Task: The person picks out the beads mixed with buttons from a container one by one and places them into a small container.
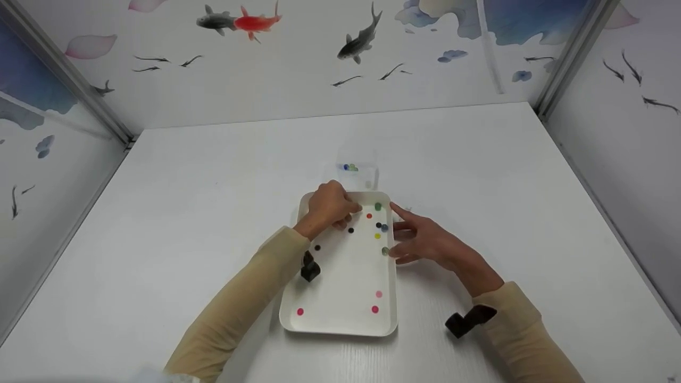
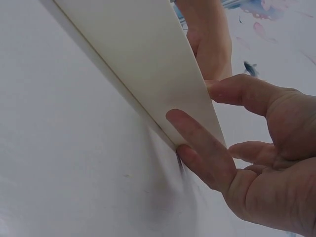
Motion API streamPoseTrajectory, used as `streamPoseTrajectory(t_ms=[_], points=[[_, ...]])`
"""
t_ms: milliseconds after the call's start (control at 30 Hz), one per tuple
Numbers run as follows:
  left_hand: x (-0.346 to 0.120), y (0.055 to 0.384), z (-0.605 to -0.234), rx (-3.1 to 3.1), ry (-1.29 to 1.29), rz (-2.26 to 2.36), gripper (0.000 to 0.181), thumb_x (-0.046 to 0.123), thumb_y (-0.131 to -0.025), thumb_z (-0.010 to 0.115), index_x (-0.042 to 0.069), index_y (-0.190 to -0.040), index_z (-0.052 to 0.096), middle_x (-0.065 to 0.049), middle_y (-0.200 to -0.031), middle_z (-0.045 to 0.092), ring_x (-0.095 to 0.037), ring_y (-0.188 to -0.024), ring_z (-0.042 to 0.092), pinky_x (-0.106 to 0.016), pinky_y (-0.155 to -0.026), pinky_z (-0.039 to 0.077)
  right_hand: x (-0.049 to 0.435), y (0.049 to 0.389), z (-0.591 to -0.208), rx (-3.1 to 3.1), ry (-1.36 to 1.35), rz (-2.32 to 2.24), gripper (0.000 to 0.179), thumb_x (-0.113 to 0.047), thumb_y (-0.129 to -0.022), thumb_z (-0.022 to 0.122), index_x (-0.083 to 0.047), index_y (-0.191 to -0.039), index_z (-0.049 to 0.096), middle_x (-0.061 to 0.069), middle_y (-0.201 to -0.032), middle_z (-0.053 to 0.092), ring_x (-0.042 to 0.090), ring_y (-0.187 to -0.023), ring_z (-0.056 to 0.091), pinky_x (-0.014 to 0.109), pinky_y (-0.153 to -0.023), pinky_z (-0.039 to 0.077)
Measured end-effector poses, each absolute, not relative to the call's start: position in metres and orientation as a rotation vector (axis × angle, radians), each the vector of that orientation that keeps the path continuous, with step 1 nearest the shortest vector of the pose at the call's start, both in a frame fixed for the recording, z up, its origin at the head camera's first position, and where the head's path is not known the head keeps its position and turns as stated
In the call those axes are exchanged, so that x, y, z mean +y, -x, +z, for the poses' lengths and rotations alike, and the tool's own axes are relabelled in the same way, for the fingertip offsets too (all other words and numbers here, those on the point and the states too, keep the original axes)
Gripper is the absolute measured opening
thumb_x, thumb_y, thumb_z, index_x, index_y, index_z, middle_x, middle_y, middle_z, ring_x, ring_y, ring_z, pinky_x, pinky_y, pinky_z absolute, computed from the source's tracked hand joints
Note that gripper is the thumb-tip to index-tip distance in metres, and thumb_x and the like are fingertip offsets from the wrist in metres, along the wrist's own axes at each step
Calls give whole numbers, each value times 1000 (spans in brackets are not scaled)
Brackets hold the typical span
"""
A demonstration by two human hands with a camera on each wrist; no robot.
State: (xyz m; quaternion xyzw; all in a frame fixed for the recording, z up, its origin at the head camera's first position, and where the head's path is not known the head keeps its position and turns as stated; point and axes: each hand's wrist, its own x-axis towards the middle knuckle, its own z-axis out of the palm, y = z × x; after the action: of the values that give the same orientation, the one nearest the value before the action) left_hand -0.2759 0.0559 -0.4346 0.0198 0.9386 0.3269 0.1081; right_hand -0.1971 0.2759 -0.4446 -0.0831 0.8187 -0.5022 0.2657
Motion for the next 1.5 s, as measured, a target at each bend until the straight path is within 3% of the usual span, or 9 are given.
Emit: streamPoseTrajectory(t_ms=[400, 633, 833, 1200, 1500], points=[[56, 278, -439, 2759, -35, 982, 12, 15, -93, 68, 3, -92, 71, -2, -58, 58, -11, -43, 55, -19, -42, 44, 276, 198, -446, 2178, 218, -1379, 104, -18, -85, 78, -33, -162, 10, 22, -158, 37, 40, -142, 44, 37, -93, 61], [59, 279, -445, 2757, -7, 1088, 12, 15, -93, 67, 4, -95, 71, -2, -63, 57, -11, -45, 55, -18, -41, 44, 275, 198, -445, 2180, 215, -1378, 104, -16, -84, 78, -32, -162, 10, 23, -158, 36, 42, -142, 43, 38, -92, 61], [57, 280, -445, 2632, 94, 1239, 8, 11, -91, 68, 3, -93, 68, -2, -55, 54, -11, -42, 56, -18, -39, 46, 276, 198, -445, 2178, 208, -1374, 103, -17, -85, 77, -33, -162, 10, 23, -159, 35, 42, -142, 42, 39, -92, 62], [56, 278, -442, 2523, 148, 1258, 16, 17, -90, 74, 3, -93, 66, -4, -58, 60, -15, -46, 61, -22, -40, 50, 274, 197, -444, 2175, 168, -1362, 101, -18, -87, 75, -33, -162, 9, 24, -160, 32, 44, -143, 41, 42, -92, 62], [51, 277, -440, 2489, 75, 1295, 18, 16, -91, 72, 4, -78, 67, -7, -64, 69, -17, -51, 68, -25, -46, 57, 275, 198, -446, 2144, 185, -1391, 101, -18, -88, 74, -32, -162, 7, 24, -161, 30, 45, -144, 39, 43, -90, 62]])
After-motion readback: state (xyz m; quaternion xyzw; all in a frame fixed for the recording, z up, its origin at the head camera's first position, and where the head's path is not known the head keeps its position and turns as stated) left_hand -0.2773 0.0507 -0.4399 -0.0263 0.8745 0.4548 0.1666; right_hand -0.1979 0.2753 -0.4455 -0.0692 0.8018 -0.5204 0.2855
